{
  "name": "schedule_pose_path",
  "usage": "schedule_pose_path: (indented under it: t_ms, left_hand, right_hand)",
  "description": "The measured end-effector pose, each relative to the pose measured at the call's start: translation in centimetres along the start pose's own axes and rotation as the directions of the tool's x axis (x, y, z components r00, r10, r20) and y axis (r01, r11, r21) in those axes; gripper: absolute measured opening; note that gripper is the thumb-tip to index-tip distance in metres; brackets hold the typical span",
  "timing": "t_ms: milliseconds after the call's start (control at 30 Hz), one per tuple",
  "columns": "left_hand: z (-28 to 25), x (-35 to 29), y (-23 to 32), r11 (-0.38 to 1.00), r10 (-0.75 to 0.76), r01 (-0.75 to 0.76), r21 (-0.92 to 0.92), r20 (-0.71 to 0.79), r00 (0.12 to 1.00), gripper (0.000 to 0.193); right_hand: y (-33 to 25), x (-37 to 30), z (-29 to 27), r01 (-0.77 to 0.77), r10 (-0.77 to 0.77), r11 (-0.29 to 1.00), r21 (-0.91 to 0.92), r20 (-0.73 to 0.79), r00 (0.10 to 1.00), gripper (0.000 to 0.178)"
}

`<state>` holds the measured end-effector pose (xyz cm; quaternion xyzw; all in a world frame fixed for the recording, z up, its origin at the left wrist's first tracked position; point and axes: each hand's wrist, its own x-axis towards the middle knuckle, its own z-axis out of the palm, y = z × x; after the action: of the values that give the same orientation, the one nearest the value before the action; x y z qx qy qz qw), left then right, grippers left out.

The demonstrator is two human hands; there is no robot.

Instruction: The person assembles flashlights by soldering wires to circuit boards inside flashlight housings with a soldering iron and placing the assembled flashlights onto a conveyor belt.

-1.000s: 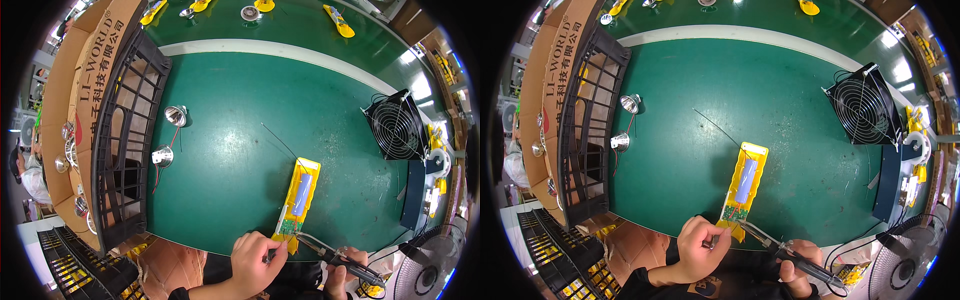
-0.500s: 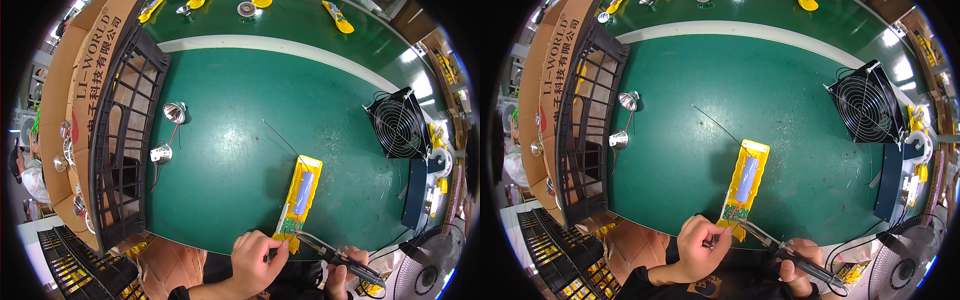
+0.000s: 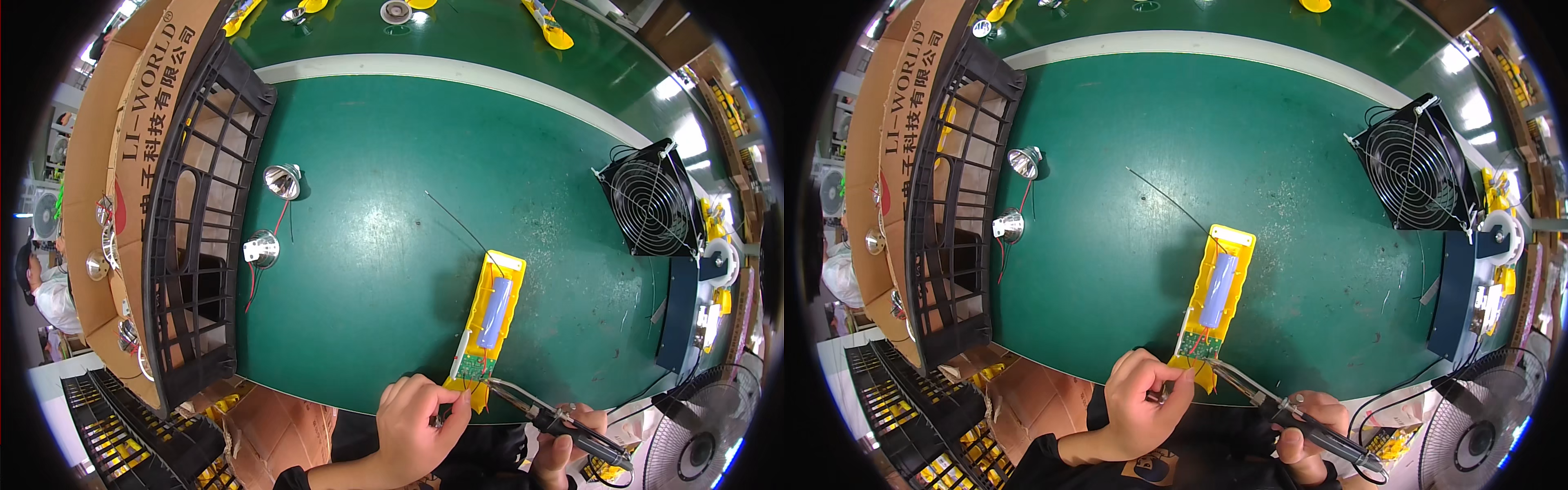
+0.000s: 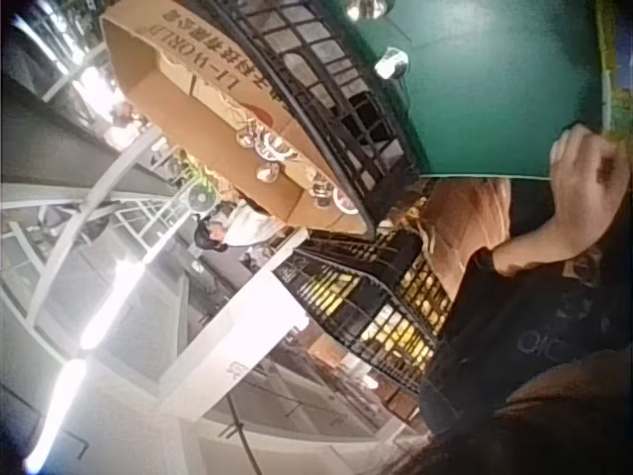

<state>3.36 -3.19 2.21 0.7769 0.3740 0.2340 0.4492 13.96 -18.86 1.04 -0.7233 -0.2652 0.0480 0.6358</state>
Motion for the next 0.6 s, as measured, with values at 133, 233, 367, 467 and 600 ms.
schedule_pose_path:
  t_ms: [133,233,367,467,600]
  left_hand:
    - [0.0,0.0,-0.1,1.000,-0.001,0.001,0.006,0.004,1.000,0.016]
    - [0.1,0.0,-0.1,1.000,-0.002,0.002,0.007,0.004,1.000,0.015]
    - [0.1,0.0,-0.2,1.000,0.013,-0.013,0.006,0.004,1.000,0.016]
    - [0.0,0.0,-0.1,1.000,0.005,-0.005,0.009,0.008,1.000,0.016]
    - [0.1,-0.1,0.0,1.000,-0.004,0.004,0.008,0.008,1.000,0.016]
  right_hand:
    - [-0.4,0.0,-0.2,-0.060,0.060,0.998,0.007,0.047,0.997,0.040]
    - [-0.6,0.1,-0.4,-0.062,0.064,0.998,-0.022,0.080,0.995,0.040]
    - [-1.1,0.4,-0.4,0.002,0.001,1.000,-0.022,0.129,0.992,0.040]
    - [-1.2,1.5,-0.9,0.095,-0.083,0.995,-0.039,0.241,0.967,0.039]
    - [-1.6,2.4,-0.7,0.185,-0.151,0.981,-0.062,0.355,0.922,0.036]
